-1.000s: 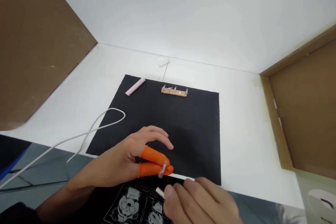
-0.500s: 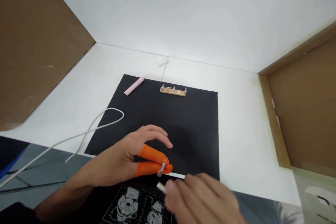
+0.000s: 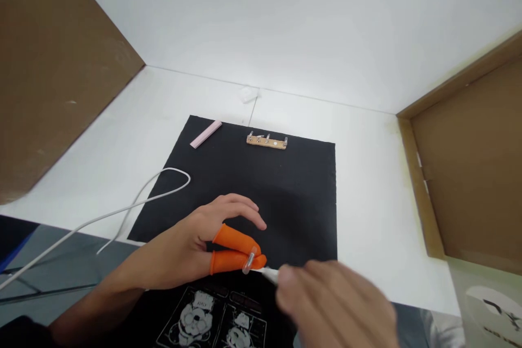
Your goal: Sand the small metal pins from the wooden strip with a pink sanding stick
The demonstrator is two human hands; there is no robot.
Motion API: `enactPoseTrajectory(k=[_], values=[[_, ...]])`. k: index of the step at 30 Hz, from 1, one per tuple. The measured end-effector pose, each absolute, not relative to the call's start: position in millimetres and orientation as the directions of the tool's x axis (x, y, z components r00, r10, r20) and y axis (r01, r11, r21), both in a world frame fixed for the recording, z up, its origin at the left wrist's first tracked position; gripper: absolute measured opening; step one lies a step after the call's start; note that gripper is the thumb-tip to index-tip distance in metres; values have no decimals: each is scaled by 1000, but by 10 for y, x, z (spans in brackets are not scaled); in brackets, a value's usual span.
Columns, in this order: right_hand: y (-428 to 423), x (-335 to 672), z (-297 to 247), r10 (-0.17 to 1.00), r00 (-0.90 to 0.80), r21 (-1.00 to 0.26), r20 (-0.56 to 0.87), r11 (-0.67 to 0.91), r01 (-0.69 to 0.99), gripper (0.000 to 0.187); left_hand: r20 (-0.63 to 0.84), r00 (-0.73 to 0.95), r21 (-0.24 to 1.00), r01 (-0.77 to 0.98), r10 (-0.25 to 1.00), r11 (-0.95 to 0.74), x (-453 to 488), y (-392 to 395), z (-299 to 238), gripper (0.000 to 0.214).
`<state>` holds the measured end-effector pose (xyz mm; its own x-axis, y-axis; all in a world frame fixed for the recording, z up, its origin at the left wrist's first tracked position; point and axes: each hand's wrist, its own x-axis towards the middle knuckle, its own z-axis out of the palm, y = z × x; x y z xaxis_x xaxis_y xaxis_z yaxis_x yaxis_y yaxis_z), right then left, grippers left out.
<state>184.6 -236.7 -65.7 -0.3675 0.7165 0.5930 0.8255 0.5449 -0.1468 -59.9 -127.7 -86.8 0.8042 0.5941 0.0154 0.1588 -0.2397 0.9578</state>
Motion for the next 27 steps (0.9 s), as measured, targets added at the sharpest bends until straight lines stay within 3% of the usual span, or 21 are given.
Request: enactPoseTrajectory(k=[4, 8, 10, 15, 17, 21, 23, 27], values=[[-2261, 2085, -524, 753, -277, -113, 597, 421, 900, 14, 11, 801, 961, 157, 598, -228, -591, -1268, -876, 5], [-2347, 1849, -686, 700, -403, -115, 590, 567, 816, 14, 15, 799, 961, 155, 602, -230, -586, -1256, -872, 5], [-2412, 1752, -784, 660, -381, -152, 647, 602, 784, 19, 17, 801, 959, 157, 599, -237, -588, -1253, -871, 5], [-2351, 2042, -702, 783, -295, -150, 547, 439, 886, 20, 11, 801, 963, 154, 599, -223, -596, -1257, -883, 6], [-2292, 2136, -629, 772, -254, -133, 582, 399, 907, 17, 8, 797, 964, 154, 604, -215, -594, -1258, -888, 6], [-2332, 1931, -678, 708, -443, -106, 550, 586, 803, 17, 7, 794, 965, 155, 607, -213, -577, -1247, -885, 5], [-2409, 1801, -759, 675, -386, -160, 629, 597, 786, 22, 6, 798, 965, 154, 603, -213, -571, -1239, -881, 6], [-2449, 1939, -790, 774, -327, -206, 542, 499, 842, 24, 7, 793, 964, 156, 609, -214, -574, -1237, -880, 5]])
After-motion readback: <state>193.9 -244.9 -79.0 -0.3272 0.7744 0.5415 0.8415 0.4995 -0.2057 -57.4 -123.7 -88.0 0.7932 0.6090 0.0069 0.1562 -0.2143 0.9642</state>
